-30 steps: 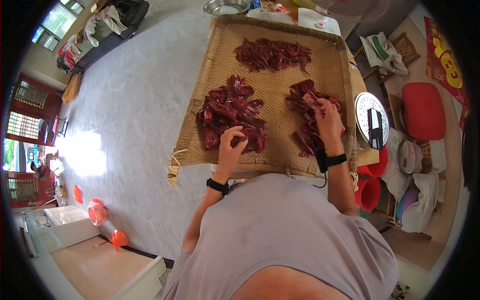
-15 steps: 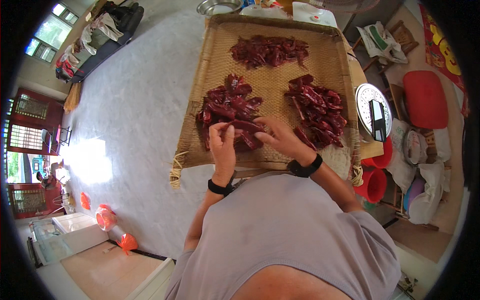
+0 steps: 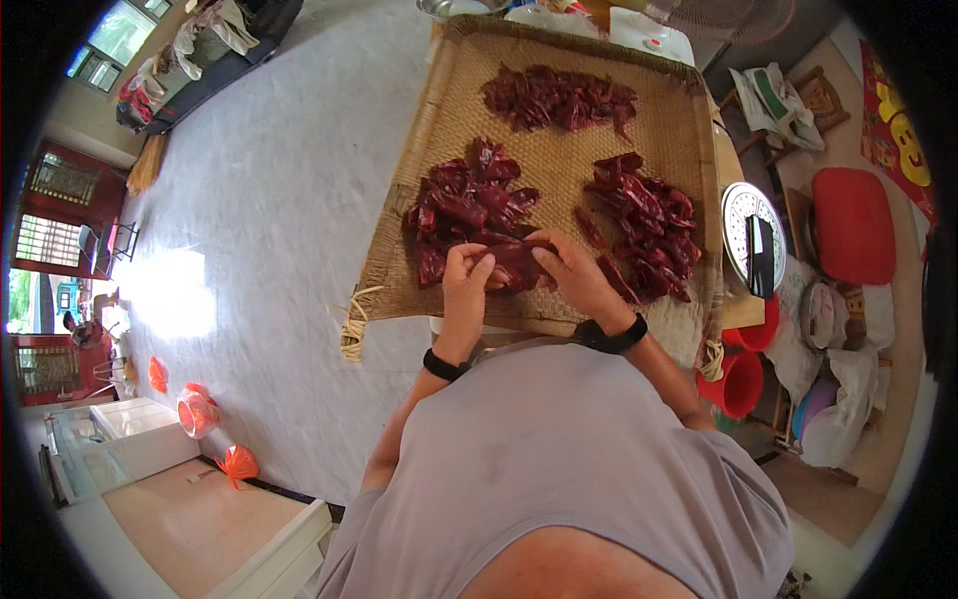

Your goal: The person sorts dried red peppers by hand on a large woven tray, separating them into smaller piles.

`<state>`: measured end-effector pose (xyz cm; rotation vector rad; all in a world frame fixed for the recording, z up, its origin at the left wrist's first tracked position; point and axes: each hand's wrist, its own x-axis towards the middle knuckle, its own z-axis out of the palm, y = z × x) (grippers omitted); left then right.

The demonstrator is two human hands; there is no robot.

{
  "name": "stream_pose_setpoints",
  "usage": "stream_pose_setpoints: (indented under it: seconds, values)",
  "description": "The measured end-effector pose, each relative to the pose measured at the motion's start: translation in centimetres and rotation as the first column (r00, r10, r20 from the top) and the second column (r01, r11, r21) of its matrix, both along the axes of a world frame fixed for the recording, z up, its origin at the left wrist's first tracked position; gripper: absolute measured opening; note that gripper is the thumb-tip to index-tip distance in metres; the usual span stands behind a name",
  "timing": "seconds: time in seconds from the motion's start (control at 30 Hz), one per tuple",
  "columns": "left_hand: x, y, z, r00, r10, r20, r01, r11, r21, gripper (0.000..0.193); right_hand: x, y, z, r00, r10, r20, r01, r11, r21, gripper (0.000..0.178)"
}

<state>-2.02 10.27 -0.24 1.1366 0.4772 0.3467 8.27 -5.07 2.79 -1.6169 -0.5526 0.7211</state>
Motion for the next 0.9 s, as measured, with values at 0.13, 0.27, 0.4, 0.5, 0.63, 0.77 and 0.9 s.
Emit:
stream_pose_setpoints:
  seconds: [0.13,0.27,0.4,0.5,0.63,0.77,0.9]
  values:
    - [0.5,0.2,0.4,0.985,-0.090,-0.146,0.122,0.966,0.227,0.016,0.1,-1.5,-0.7,0.984,-0.120,0.133,0.122,0.992,-0.006,0.021]
    - [0.7,1.3,-0.6,0.950,-0.131,-0.284,0.244,0.880,0.409,0.021,1.0,-4.4,-2.2,0.816,-0.329,0.474,0.466,0.861,-0.204,0.024]
    - [0.3,1.9,-0.8,0.946,-0.188,-0.266,0.325,0.555,0.766,0.036,2.1,-7.2,-3.5,0.439,-0.128,0.889,0.668,0.708,-0.228,0.028]
    - [0.4,1.9,-0.4,0.924,-0.253,-0.285,0.374,0.453,0.809,0.040,1.7,-8.7,-5.4,0.467,0.035,0.884,0.734,0.542,-0.409,0.029]
    - [0.8,2.9,-1.6,0.885,-0.310,-0.346,0.445,0.347,0.826,0.039,0.9,-8.2,-5.9,0.476,0.123,0.871,0.722,0.511,-0.467,0.030]
    - [0.7,2.5,-1.2,0.890,-0.284,-0.356,0.430,0.272,0.861,0.034,0.0,-6.3,-3.2,0.400,-0.025,0.916,0.769,0.553,-0.321,0.030]
    - [0.7,2.2,-0.7,0.906,-0.269,-0.326,0.395,0.264,0.880,0.028,-2.2,-3.1,-1.5,0.753,-0.203,0.626,0.428,0.874,-0.232,0.026]
